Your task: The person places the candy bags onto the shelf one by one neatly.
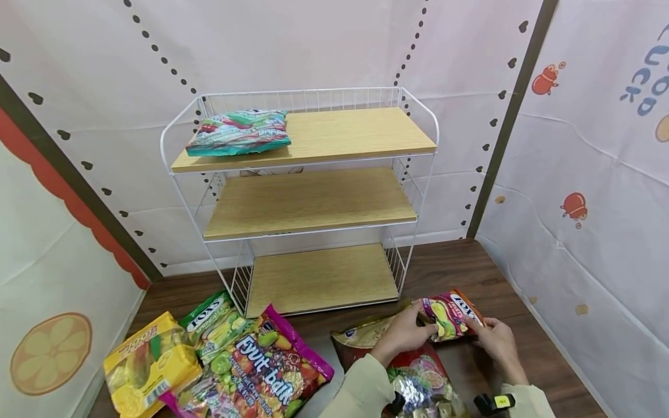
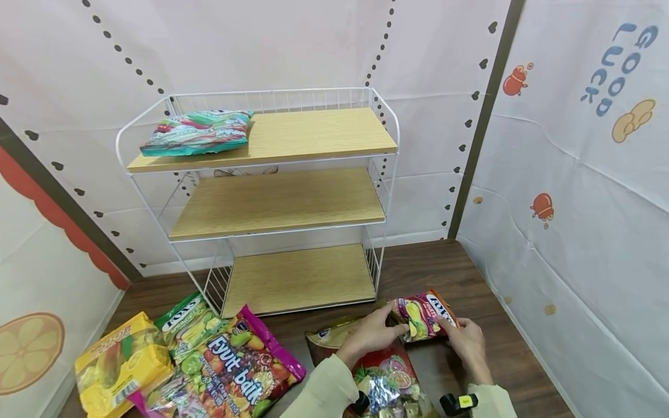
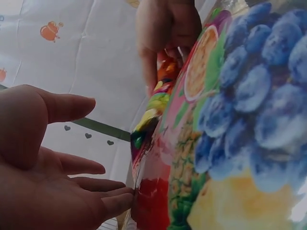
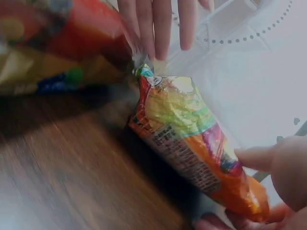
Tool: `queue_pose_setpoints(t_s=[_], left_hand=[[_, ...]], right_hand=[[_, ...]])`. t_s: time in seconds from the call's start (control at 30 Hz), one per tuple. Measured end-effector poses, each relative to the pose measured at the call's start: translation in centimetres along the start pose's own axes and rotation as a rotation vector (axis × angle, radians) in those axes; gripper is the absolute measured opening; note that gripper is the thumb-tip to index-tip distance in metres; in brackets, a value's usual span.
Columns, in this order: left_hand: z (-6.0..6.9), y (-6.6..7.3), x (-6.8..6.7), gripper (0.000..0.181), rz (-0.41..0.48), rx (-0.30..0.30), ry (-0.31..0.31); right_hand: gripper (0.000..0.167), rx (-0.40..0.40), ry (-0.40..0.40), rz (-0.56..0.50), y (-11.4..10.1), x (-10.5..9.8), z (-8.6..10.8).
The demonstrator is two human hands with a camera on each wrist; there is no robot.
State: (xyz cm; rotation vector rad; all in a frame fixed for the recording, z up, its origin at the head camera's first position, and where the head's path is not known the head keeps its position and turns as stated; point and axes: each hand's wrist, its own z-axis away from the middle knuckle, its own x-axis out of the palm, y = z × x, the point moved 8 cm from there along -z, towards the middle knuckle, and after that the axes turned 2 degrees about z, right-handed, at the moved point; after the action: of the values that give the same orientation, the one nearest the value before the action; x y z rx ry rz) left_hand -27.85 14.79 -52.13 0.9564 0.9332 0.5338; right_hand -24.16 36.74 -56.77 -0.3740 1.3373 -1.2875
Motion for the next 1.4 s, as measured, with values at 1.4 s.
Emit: queue_pose_setpoints(t_s=[1.4], left_hand=[[-0.2,0.5,-2.1,0.051,0.186,0.196,0.219]], right_hand=[[0.045,-0.246,0.012,-0.140,-8.4,-0.3,3.8]])
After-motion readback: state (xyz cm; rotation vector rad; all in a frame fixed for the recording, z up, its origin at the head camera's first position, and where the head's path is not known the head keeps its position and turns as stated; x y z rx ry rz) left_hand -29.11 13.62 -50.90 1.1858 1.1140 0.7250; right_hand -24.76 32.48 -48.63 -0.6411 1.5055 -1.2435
